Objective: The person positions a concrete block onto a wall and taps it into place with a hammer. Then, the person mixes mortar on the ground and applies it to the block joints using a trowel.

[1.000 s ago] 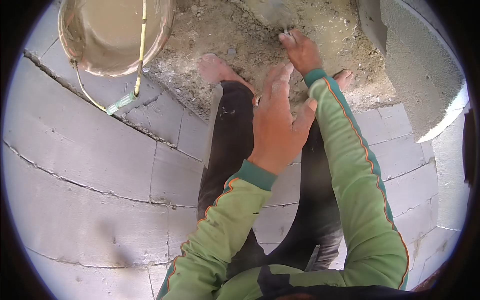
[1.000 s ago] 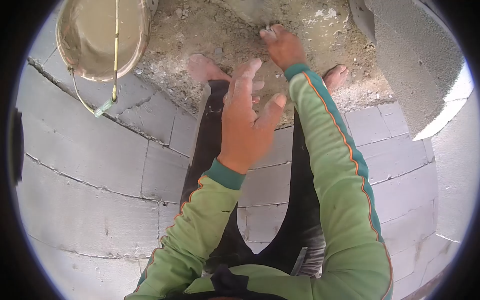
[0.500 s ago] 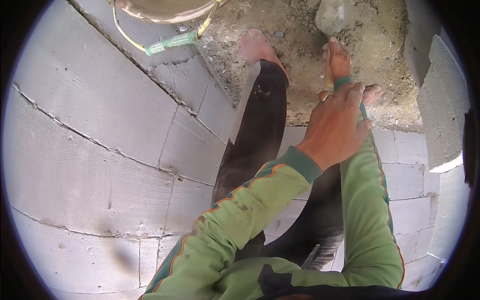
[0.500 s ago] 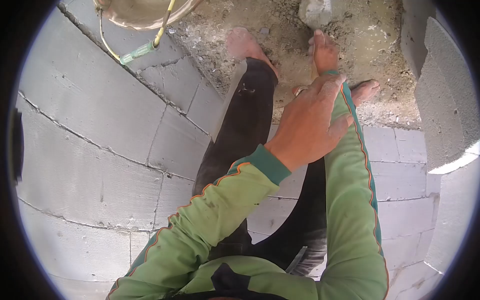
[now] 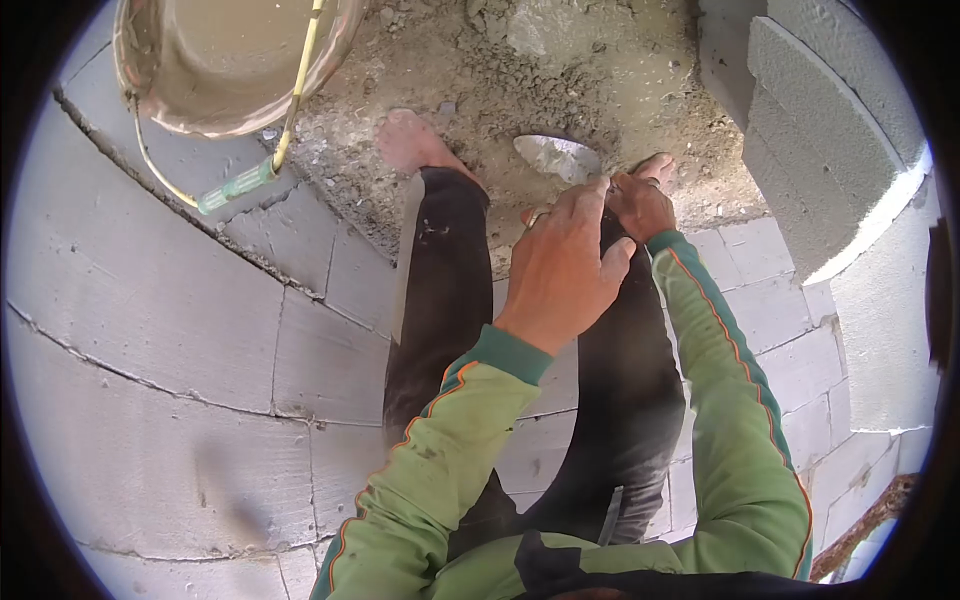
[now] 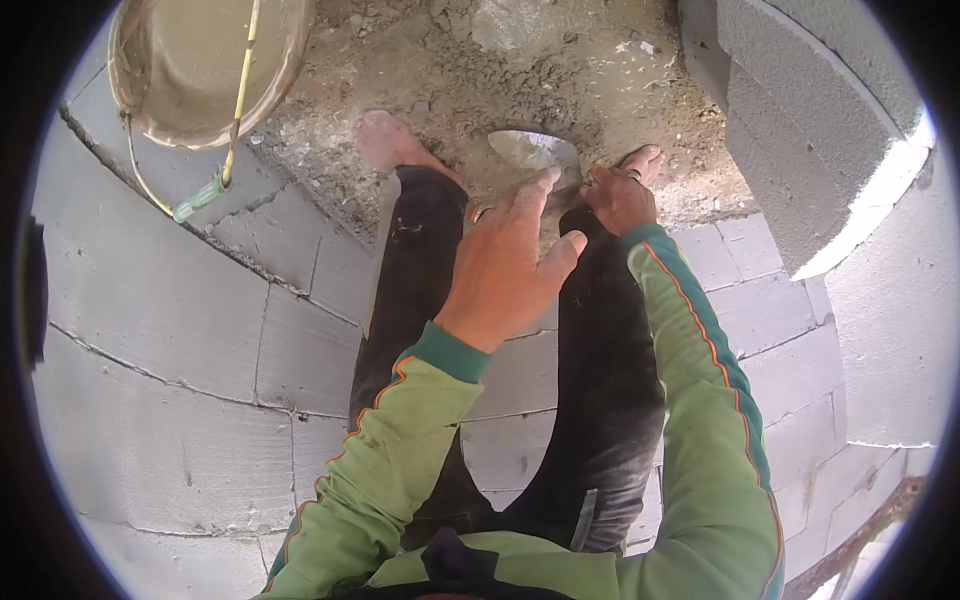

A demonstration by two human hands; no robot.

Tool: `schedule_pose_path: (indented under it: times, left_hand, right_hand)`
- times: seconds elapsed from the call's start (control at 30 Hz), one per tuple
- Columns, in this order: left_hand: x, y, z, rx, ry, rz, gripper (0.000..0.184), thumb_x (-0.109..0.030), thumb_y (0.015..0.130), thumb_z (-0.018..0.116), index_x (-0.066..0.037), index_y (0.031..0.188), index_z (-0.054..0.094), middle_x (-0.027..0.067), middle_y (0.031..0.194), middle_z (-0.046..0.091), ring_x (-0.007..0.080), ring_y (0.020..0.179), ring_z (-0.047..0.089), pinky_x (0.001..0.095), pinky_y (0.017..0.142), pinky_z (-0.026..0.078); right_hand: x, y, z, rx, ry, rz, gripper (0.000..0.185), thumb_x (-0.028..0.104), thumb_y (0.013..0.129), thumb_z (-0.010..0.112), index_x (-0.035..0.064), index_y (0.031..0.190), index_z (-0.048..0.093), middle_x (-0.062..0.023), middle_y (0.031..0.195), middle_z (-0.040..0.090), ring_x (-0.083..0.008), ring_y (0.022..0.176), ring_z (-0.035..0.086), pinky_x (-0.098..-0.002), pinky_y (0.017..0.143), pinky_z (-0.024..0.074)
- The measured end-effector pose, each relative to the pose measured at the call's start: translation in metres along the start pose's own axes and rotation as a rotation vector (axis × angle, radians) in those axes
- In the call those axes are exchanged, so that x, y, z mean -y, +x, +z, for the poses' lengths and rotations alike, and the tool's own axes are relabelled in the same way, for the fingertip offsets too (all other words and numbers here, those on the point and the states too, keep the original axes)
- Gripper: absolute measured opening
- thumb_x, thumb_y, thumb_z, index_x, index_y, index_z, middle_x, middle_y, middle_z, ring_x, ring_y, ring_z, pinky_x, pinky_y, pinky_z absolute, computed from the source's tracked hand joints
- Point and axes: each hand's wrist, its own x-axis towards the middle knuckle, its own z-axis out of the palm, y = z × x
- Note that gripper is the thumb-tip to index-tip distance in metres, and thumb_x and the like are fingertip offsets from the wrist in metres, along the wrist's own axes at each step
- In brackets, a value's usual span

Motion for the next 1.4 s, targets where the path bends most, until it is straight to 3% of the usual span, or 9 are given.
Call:
schedule_pose_path:
  times: [0.2,0.27,0.47,0.63,0.83,0.97,1.07,1.2,1.4]
  left_hand:
    - [-0.001,0.002,-0.001,-0.004,0.023,0.045,0.062,-0.023,0.09,0.071,0.003,0.142,0.05,0.0239,0.135,0.061,0.0425,0.115,0.064,0.049,0.099,0.051]
    - [-0.002,0.0,-0.001,0.003,0.022,0.027,0.062,-0.023,0.09,0.071,0.003,0.142,0.05,0.0242,0.135,0.06,0.0428,0.115,0.064,0.0487,0.098,0.051]
    - [0.001,0.002,0.0,0.0,-0.004,0.008,0.063,-0.027,0.092,0.071,0.001,0.144,0.049,0.022,0.139,0.06,0.0396,0.126,0.06,0.0481,0.104,0.047]
    - [0.003,0.002,0.001,-0.019,-0.009,0.022,0.063,-0.025,0.091,0.072,0.002,0.143,0.05,0.0227,0.137,0.061,0.0407,0.119,0.063,0.0477,0.101,0.049]
    - [0.003,0.007,-0.007,-0.037,0.012,-0.005,0.066,-0.029,0.091,0.073,-0.002,0.146,0.05,0.0202,0.134,0.064,0.0368,0.109,0.067,0.0437,0.096,0.052]
    - [0.001,0.011,-0.015,-0.065,-0.026,-0.008,0.067,-0.03,0.09,0.073,-0.003,0.147,0.049,0.019,0.133,0.065,0.0363,0.105,0.068,0.0433,0.094,0.052]
    - [-0.004,0.01,-0.021,-0.001,-0.04,-0.052,0.067,-0.029,0.09,0.073,-0.003,0.147,0.049,0.0194,0.136,0.063,0.0374,0.111,0.067,0.0456,0.098,0.05]
    - [-0.002,0.008,-0.019,-0.021,-0.025,-0.005,0.066,-0.028,0.09,0.072,-0.002,0.146,0.049,0.0202,0.141,0.06,0.0391,0.122,0.062,0.048,0.103,0.047]
    - [0.004,0.007,-0.016,-0.035,-0.029,0.006,0.065,-0.028,0.091,0.071,0.002,0.145,0.049,0.021,0.142,0.058,0.0399,0.126,0.059,0.0478,0.106,0.045]
  right_hand:
    - [0.043,0.108,-0.058,-0.21,0.023,-0.132,0.037,0.046,0.098,0.06,0.0149,0.118,0.067,-0.0222,0.105,0.072,-0.0444,0.103,0.069,-0.0525,0.089,0.0544]
    - [0.048,0.139,-0.068,-0.451,0.104,-0.197,0.044,0.049,0.099,0.064,0.0084,0.116,0.066,-0.0171,0.087,0.072,-0.0373,0.081,0.07,-0.0454,0.073,0.0552]
    - [0.065,0.098,-0.114,0.285,1.188,0.069,0.043,0.044,0.107,0.055,0.0029,0.111,0.066,0.0002,0.073,0.056,-0.0068,0.06,0.054,-0.0234,0.056,0.0468]
    - [0.107,0.096,-0.126,-0.256,1.114,-0.067,0.039,0.038,0.107,0.053,0.0023,0.121,0.063,-0.0029,0.073,0.055,-0.0108,0.061,0.054,-0.0261,0.056,0.0494]
    - [0.085,0.129,-0.082,-0.264,0.246,-0.031,0.054,0.048,0.103,0.052,0.0012,0.128,0.059,-0.0322,0.116,0.068,-0.0514,0.115,0.061,-0.0566,0.098,0.049]
    - [-0.017,0.055,0.004,-0.229,0.022,-0.103,0.044,0.042,0.1,0.058,0.0067,0.127,0.059,-0.0339,0.108,0.068,-0.0519,0.108,0.064,-0.0566,0.095,0.0494]
    - [-0.037,-0.003,0.031,-0.245,0.394,0.025,0.039,0.037,0.098,0.063,0.0049,0.12,0.061,-0.0332,0.1,0.068,-0.0567,0.098,0.063,-0.0577,0.091,0.0495]
    - [0.001,0.042,0.047,-0.52,0.186,0.016,0.034,0.033,0.098,0.063,0.0009,0.108,0.063,-0.0311,0.092,0.068,-0.0523,0.089,0.065,-0.0541,0.078,0.0522]
    - [0.082,0.141,0.003,-0.507,1.149,0.186,0.029,0.028,0.102,0.064,0.0001,0.094,0.058,-0.0092,0.065,0.06,-0.024,0.062,0.061,-0.0413,0.058,0.0492]
